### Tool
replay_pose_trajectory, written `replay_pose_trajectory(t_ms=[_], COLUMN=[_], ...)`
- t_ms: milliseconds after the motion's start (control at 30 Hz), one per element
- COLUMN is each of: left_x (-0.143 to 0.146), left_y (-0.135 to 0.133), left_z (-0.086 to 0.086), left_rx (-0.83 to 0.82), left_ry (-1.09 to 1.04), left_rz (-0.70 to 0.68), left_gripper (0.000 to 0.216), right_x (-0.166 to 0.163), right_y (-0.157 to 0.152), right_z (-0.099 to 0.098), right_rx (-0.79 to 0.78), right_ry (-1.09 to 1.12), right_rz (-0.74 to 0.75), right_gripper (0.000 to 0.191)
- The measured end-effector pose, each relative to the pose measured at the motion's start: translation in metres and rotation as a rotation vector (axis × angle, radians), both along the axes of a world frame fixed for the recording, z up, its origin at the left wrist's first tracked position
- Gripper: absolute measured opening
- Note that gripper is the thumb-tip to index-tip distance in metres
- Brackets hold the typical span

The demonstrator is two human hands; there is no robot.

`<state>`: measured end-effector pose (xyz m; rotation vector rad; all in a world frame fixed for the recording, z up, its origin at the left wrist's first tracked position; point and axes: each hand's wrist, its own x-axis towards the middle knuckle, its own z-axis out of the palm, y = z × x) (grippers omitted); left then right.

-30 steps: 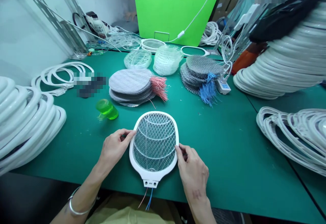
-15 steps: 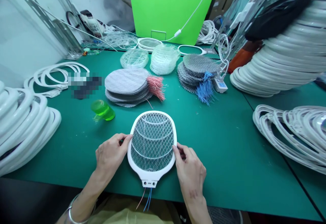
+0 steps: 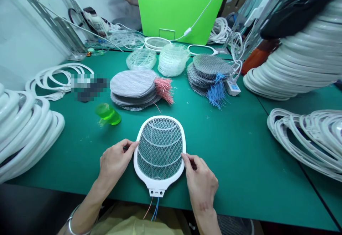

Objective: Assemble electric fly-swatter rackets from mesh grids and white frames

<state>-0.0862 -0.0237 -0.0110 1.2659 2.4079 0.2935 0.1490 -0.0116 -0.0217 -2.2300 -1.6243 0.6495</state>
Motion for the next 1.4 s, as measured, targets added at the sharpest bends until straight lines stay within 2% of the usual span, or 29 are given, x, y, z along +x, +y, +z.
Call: replay_pose_trajectory(t_ms=[333, 500, 600, 767, 867, 967, 1033, 1133, 1267, 1400], left_x=[0.008, 0.009, 0.009, 0.005, 0.004, 0.006, 0.006, 0.003, -0.015, -0.035], left_y=[-0.007, -0.006, -0.005, -0.004, -0.003, -0.003, -0.003, -0.003, -0.004, -0.001], left_z=[0.002, 0.001, -0.001, -0.001, -0.002, -0.008, -0.017, -0.032, -0.039, -0.026], left_rx=[0.045, 0.047, 0.043, 0.033, 0.013, 0.111, 0.245, 0.34, 0.283, 0.161], left_ry=[0.143, 0.154, 0.129, 0.017, -0.004, 0.056, 0.14, 0.209, 0.134, 0.039], left_rz=[-0.059, -0.066, -0.042, -0.023, -0.026, -0.047, -0.136, -0.386, -0.618, -0.813], left_gripper=[0.028, 0.028, 0.028, 0.027, 0.029, 0.025, 0.031, 0.047, 0.056, 0.056], right_x=[-0.001, -0.004, -0.003, 0.004, 0.005, 0.005, 0.007, 0.012, 0.018, 0.026], right_y=[-0.012, -0.01, -0.009, -0.011, -0.013, -0.012, -0.01, -0.007, -0.005, 0.002], right_z=[0.007, 0.01, 0.011, 0.01, 0.003, -0.011, -0.023, -0.04, -0.047, -0.036], right_rx=[-0.057, -0.121, -0.131, -0.192, -0.152, 0.041, 0.19, 0.272, 0.262, 0.199], right_ry=[-0.071, -0.117, -0.115, 0.013, -0.039, -0.115, -0.156, -0.199, -0.214, -0.182], right_rz=[0.032, 0.027, 0.02, -0.006, 0.041, 0.118, 0.259, 0.542, 0.683, 0.815], right_gripper=[0.031, 0.034, 0.036, 0.039, 0.044, 0.059, 0.064, 0.053, 0.057, 0.059])
